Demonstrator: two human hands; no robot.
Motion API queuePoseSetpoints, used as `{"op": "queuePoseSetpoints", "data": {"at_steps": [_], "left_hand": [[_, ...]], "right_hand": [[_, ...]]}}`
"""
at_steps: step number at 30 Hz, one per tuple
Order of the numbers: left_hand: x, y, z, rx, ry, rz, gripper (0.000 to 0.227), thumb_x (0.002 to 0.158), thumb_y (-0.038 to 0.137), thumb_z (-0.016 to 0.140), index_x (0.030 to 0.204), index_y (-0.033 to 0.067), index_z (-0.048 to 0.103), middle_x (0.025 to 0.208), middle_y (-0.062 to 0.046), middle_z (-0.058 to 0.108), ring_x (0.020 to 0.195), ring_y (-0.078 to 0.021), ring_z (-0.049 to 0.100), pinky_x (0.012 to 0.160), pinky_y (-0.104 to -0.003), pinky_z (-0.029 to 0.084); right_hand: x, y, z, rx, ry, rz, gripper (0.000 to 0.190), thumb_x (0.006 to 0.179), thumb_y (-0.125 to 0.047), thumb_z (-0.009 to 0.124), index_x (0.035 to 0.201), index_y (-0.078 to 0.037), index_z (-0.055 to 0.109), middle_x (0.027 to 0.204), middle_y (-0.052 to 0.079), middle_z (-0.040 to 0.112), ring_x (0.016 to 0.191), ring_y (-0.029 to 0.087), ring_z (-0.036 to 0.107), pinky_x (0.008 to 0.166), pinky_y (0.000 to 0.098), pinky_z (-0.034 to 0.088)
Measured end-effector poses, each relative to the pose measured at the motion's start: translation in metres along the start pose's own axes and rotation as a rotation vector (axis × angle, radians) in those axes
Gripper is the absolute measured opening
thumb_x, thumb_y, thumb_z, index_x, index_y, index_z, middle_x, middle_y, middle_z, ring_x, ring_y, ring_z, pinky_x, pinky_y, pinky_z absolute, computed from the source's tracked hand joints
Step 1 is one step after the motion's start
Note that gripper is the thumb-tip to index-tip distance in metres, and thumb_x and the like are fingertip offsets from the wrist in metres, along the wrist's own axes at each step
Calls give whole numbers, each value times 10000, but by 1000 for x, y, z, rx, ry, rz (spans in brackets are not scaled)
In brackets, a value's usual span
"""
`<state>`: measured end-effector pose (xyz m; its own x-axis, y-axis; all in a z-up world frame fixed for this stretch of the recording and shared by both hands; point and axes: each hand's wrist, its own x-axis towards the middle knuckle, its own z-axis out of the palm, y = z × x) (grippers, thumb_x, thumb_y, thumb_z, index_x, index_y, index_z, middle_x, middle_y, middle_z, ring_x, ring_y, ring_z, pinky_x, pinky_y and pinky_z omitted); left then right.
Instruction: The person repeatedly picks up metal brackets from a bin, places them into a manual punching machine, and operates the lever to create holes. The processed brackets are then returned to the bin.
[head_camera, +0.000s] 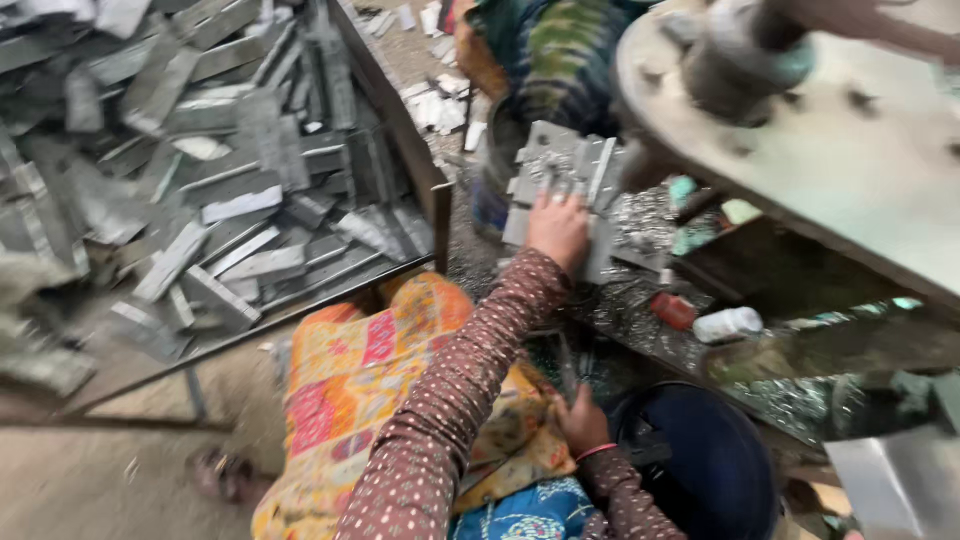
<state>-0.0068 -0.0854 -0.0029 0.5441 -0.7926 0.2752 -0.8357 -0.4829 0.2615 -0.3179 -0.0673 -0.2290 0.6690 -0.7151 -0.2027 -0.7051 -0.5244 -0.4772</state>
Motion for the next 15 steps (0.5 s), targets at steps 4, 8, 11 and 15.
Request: {"op": "queuePoseSetpoints", "data": {"at_steps": [4, 8, 11, 15], "left_hand": [[-53, -41, -31, -181, 349, 158, 339, 784, 239, 637, 1070, 82, 729, 1221, -83, 699, 1131, -217, 657, 1121, -507, 381], [-135, -129, -65, -153, 565, -245, 295, 884, 190, 632, 1153, 77, 673, 1113, -117, 667, 1060, -304, 655, 938, -431, 523], [-190, -219, -75, 29, 637, -618, 281, 829, 234, 660, 1054, 68, 677, 1074, -176, 658, 898, -360, 646, 766, -483, 528], [-252, -326, -50, 396, 424, -1304, 508, 858, 271, 623, 1301, 35, 548, 1355, -230, 527, 1100, -366, 608, 884, -527, 505]], "right_hand": [[10, 1, -47, -135, -180, -27, 482, 920, -548, 634, 966, -93, 788, 913, 230, 739, 898, 451, 716, 773, 520, 554], [13, -10, -95, 130, -199, 203, 352, 854, -345, 787, 926, -33, 642, 562, 166, 596, 446, 282, 573, 466, 417, 455], [31, -17, -99, 193, -299, 198, 318, 844, -289, 781, 884, -18, 619, 510, 137, 536, 364, 246, 523, 393, 412, 434], [61, 2, -93, 190, -482, 69, 323, 832, -229, 793, 724, 47, 666, 461, 140, 583, 371, 238, 576, 412, 383, 447]]}}
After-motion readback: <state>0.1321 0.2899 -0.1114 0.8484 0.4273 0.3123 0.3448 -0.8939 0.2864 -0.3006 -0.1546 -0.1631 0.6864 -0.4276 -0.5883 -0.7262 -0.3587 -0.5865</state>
